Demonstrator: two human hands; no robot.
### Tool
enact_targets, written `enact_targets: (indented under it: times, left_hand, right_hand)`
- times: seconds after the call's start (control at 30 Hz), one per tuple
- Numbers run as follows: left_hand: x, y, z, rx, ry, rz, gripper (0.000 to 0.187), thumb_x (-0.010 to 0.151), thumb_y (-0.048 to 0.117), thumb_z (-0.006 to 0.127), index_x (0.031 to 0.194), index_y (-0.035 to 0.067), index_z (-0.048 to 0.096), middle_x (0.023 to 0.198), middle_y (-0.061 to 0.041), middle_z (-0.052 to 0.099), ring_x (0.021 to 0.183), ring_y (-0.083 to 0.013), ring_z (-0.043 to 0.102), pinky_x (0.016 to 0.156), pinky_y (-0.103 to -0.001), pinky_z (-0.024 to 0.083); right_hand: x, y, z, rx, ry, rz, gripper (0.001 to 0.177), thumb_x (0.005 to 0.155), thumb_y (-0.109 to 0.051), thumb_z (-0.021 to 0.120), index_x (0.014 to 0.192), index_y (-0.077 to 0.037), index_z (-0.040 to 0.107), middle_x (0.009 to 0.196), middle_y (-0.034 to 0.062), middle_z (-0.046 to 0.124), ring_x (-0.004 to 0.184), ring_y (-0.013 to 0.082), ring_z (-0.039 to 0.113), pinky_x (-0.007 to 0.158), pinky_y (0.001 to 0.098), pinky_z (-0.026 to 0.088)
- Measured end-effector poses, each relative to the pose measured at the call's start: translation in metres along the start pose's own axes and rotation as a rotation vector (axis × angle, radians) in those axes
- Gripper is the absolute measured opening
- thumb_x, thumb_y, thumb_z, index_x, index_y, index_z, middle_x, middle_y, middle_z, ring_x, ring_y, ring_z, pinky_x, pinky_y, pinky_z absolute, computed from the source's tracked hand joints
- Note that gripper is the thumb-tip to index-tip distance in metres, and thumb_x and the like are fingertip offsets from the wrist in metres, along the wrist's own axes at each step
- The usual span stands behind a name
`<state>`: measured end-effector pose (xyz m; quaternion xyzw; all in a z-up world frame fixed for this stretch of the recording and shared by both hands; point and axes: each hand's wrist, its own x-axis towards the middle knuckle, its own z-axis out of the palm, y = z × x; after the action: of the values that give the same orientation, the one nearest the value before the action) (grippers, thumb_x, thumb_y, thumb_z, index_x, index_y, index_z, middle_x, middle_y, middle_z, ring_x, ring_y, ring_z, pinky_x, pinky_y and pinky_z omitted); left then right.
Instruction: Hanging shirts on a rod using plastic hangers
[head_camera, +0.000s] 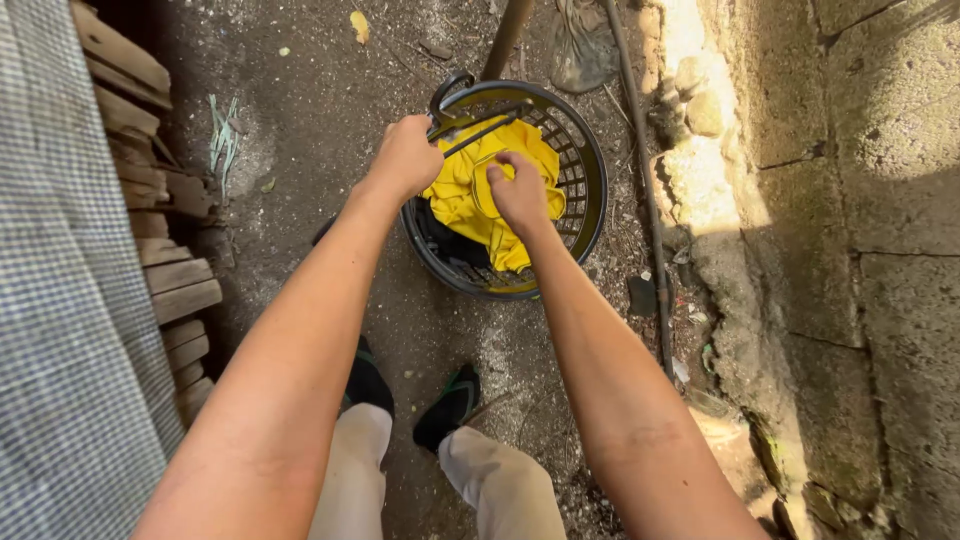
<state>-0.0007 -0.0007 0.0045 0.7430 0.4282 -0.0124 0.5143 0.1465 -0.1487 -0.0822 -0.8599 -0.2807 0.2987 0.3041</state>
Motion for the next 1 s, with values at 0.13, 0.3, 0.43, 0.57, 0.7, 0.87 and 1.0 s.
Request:
enact_targets:
  times: [0.13, 0.3, 0.43, 0.57, 0.7, 0.87, 1.0]
  left_hand:
    - [0.023, -0.008, 0.003, 0.091, -0.003, 0.004, 0.04, 0.095, 0.01, 0.049, 0.129, -0.002, 0.066, 0.118, -0.033, 0.062, 0.117, -0.0506, 0.061, 0.097, -0.059, 0.05]
    - [0.093, -0.059, 0.011, 0.062, 0.009, 0.016, 0.041, 0.093, 0.01, 0.05, 0.126, -0.001, 0.071, 0.104, -0.029, 0.069, 0.087, -0.0379, 0.072, 0.081, -0.048, 0.059]
    - [0.049, -0.014, -0.014, 0.102, -0.103, -0.049, 0.058, 0.091, 0.013, 0.05, 0.147, -0.001, 0.055, 0.14, -0.033, 0.052, 0.129, -0.0465, 0.057, 0.105, -0.056, 0.048]
    - [0.049, -0.006, -0.027, 0.109, -0.1, -0.018, 0.063, 0.087, 0.013, 0.051, 0.147, -0.005, 0.053, 0.099, -0.026, 0.067, 0.067, -0.0277, 0.071, 0.063, -0.043, 0.058]
    - [0.066, -0.01, -0.025, 0.217, -0.098, 0.042, 0.042, 0.083, 0.02, 0.052, 0.115, 0.005, 0.074, 0.059, -0.015, 0.065, 0.051, -0.0314, 0.069, 0.056, -0.044, 0.058]
    - [0.075, -0.02, -0.019, 0.208, -0.085, 0.049, 0.036, 0.083, 0.016, 0.052, 0.107, 0.006, 0.077, 0.066, -0.018, 0.068, 0.059, -0.0316, 0.072, 0.061, -0.043, 0.06]
    - [0.093, -0.03, -0.011, 0.229, -0.077, 0.055, 0.036, 0.087, 0.017, 0.053, 0.111, 0.006, 0.076, 0.102, -0.028, 0.074, 0.103, -0.0435, 0.072, 0.084, -0.057, 0.057]
  right_hand:
    - [0.029, 0.039, 0.029, -0.029, -0.054, -0.06, 0.043, 0.097, -0.038, 0.059, 0.131, -0.015, 0.07, 0.134, 0.0181, 0.066, 0.132, 0.0384, 0.057, 0.112, 0.0506, 0.045]
    - [0.074, 0.086, 0.073, -0.253, -0.131, 0.022, 0.048, 0.095, -0.055, 0.061, 0.138, -0.035, 0.066, 0.138, 0.0241, 0.058, 0.13, 0.0433, 0.058, 0.113, 0.0517, 0.045]
    - [0.089, 0.088, 0.093, -0.279, -0.174, 0.095, 0.058, 0.094, -0.064, 0.058, 0.147, -0.039, 0.057, 0.143, 0.0258, 0.052, 0.134, 0.0452, 0.055, 0.116, 0.0512, 0.04]
    - [0.097, 0.086, 0.102, -0.307, -0.173, 0.121, 0.064, 0.096, -0.066, 0.052, 0.152, -0.035, 0.051, 0.146, 0.0274, 0.048, 0.139, 0.0449, 0.05, 0.118, 0.0506, 0.036]
    - [0.125, 0.108, 0.122, -0.302, -0.15, 0.074, 0.056, 0.102, -0.055, 0.047, 0.148, -0.026, 0.057, 0.139, 0.0287, 0.057, 0.134, 0.0469, 0.055, 0.115, 0.0535, 0.041]
    - [0.144, 0.13, 0.137, -0.19, -0.033, 0.114, 0.051, 0.099, -0.048, 0.052, 0.14, -0.019, 0.064, 0.127, 0.0244, 0.068, 0.126, 0.0445, 0.061, 0.109, 0.0539, 0.047]
    - [0.122, 0.11, 0.119, -0.038, 0.143, 0.155, 0.038, 0.094, -0.041, 0.062, 0.123, -0.02, 0.076, 0.113, 0.015, 0.076, 0.117, 0.0381, 0.068, 0.1, 0.0517, 0.053]
